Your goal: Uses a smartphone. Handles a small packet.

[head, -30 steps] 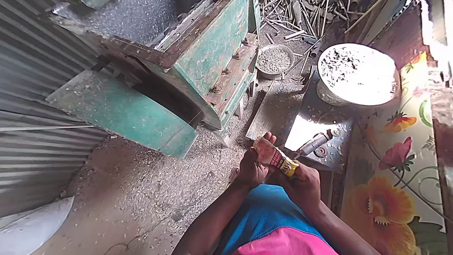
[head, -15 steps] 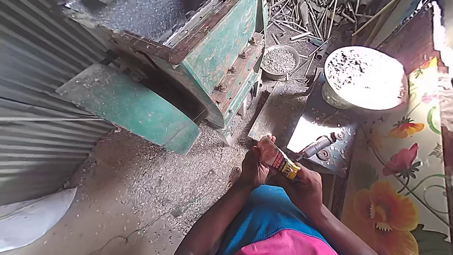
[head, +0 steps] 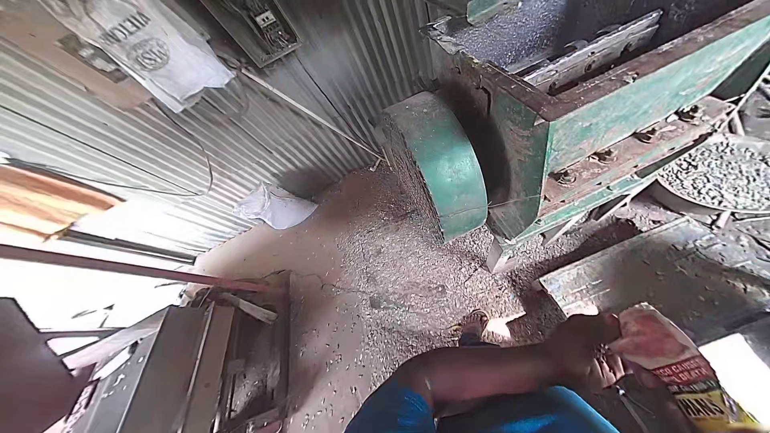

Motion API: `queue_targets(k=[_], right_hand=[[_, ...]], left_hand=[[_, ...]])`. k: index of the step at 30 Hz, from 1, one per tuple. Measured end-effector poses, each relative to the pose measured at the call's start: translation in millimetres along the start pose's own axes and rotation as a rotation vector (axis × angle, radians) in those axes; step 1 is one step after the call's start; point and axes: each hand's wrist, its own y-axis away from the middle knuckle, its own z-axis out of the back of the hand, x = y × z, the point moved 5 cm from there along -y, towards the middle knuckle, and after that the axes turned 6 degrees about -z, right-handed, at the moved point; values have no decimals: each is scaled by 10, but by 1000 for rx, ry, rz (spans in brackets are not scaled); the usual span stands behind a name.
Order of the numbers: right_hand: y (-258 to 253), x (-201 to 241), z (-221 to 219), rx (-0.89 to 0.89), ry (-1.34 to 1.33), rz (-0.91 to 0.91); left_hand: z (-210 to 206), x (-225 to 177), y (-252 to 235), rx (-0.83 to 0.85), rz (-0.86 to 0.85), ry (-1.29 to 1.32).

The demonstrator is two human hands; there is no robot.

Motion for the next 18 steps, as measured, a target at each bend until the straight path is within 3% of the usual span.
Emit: queue_targets(k=[7,14,18], right_hand=[[-101,167,-185,152,-8,-27],[-98,212,-139,95,170,17],[-91,186,-176,152,119,-13]], left_hand=[[49,-136,35,-26,-18,33],[41,-195,35,-53,-27,5],[77,-202,-26,-153,-77,-216]])
